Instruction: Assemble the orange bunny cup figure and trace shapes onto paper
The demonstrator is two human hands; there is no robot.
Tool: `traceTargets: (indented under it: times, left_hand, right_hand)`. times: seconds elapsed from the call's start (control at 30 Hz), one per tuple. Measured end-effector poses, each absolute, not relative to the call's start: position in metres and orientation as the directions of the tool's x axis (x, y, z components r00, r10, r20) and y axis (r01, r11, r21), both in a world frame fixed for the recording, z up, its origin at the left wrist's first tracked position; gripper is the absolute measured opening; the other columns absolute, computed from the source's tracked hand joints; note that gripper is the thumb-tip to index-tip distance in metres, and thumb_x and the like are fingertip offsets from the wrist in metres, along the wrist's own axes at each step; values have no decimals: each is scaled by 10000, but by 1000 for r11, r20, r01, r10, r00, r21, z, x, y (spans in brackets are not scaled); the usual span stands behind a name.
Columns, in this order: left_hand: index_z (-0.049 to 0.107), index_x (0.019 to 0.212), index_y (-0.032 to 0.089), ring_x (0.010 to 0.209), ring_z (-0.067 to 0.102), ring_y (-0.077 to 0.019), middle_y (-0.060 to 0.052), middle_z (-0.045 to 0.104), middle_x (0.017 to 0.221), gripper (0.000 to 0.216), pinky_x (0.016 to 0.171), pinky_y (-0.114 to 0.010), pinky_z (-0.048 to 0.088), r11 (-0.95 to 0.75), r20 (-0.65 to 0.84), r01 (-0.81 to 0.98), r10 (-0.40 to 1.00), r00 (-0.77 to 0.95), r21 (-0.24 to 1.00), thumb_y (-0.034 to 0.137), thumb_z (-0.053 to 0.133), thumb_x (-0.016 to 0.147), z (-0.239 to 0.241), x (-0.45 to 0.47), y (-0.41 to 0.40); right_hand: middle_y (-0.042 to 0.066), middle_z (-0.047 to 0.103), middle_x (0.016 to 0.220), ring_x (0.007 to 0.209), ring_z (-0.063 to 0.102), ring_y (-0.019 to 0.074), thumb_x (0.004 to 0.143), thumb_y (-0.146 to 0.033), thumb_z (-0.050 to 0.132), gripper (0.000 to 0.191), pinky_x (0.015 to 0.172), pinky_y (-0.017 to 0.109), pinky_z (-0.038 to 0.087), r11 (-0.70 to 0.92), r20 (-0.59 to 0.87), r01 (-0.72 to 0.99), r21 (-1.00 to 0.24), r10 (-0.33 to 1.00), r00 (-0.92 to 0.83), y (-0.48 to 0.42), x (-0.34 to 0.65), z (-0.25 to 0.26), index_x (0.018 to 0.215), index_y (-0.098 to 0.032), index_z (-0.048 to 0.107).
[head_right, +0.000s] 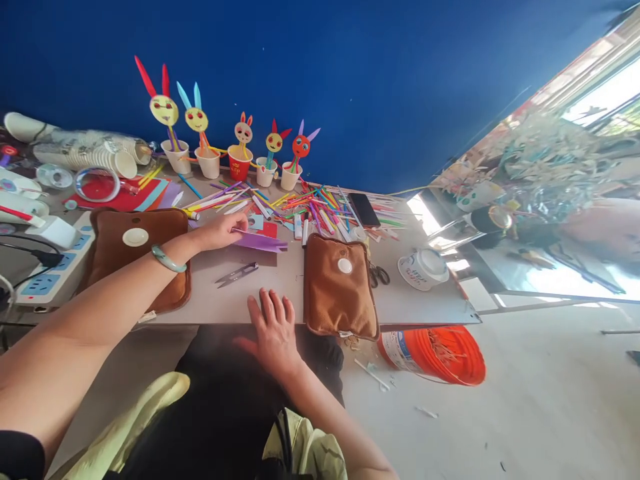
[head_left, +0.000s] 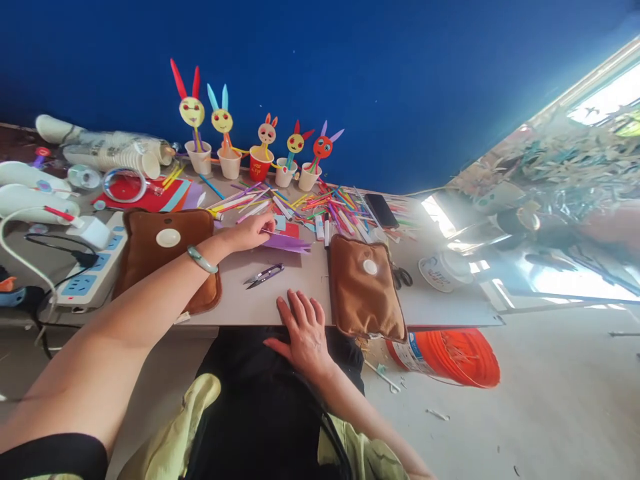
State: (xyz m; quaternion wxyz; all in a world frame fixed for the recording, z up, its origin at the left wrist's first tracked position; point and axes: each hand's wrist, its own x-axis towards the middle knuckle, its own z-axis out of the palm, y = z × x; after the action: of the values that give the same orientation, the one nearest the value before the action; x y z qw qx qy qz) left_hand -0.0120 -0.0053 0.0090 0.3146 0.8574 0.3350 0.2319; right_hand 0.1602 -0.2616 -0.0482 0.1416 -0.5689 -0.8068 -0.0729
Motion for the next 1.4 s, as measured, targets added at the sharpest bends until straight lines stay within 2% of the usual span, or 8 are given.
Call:
traceTargets:
  times: [0.17,0.37,0.63,0.77,0.9,1.03,1.2,1.4]
  left_hand:
    - [538,790,206,849,629,-190,-16,652,830,152,808,-307,502,-571,191,430,729,657,700,154,502,651,9,-16,-1]
    - [524,718,209,825,654,-208,-34,701,806,84,757,-316,506,-562,168,416,716,678,715,176,547,645,12,-21,0]
    - [567,695,199,782,607,-203,-37,680,799,187,726,-304,446,-702,125,440,596,793,560,95,509,550,12,-22,1]
    - [559,680,196,787,586,-190,-40,649,816,174,740,-286,443,-744,101,402,528,843,534,98,519,542,14,-23,1]
    - [528,660,199,704,542,-159,-16,620,753,77,679,-269,413,-728,93,409,540,837,550,180,592,621,16,-24,0]
    - [529,694,200,643,505,-138,8,599,692,108,623,-259,376,-650,78,460,623,778,606,270,608,676,17,-26,2]
    - [531,690,197,631,467,-130,24,543,657,154,610,-257,364,-626,77,436,622,780,646,324,616,673,20,-26,0]
    - [509,701,201,642,458,-127,28,523,672,204,612,-256,373,-593,52,425,621,782,683,365,630,683,17,-26,2]
  right_hand:
    - [206,502,1491,1305,500,305,962,-562,543,622,1083,448,430,404,245,898,-173,901,-358,-238,160,-20,1414,-134,554]
    - [194,450,1559,1466,370,334,923,-622,578,748,1202,511,307,510,239,849,-138,849,-471,-195,142,-16,1477,-126,500]
    - [180,556,1469,1404,443,325,959,-607,523,660,1214,543,259,362,233,922,-135,916,-325,-204,162,-22,1420,-136,560]
    - [188,587,1425,1352,483,344,977,-571,506,625,1185,560,288,265,239,960,-86,941,-238,-212,184,-20,1420,-134,558]
    - [205,583,1422,1348,489,350,989,-554,483,610,1175,565,315,233,219,971,-53,951,-216,-215,194,-14,1403,-114,568]
    - [211,549,1460,1390,465,347,983,-542,508,608,1177,541,342,312,186,950,-25,935,-302,-210,195,3,1388,-94,574]
    - [207,529,1489,1418,454,324,960,-597,527,693,1188,507,369,490,148,870,-55,866,-478,-182,195,22,1418,-77,546]
    - [245,522,1488,1403,475,341,910,-658,573,804,1187,486,379,554,78,831,-55,832,-550,-158,193,3,1402,-23,554]
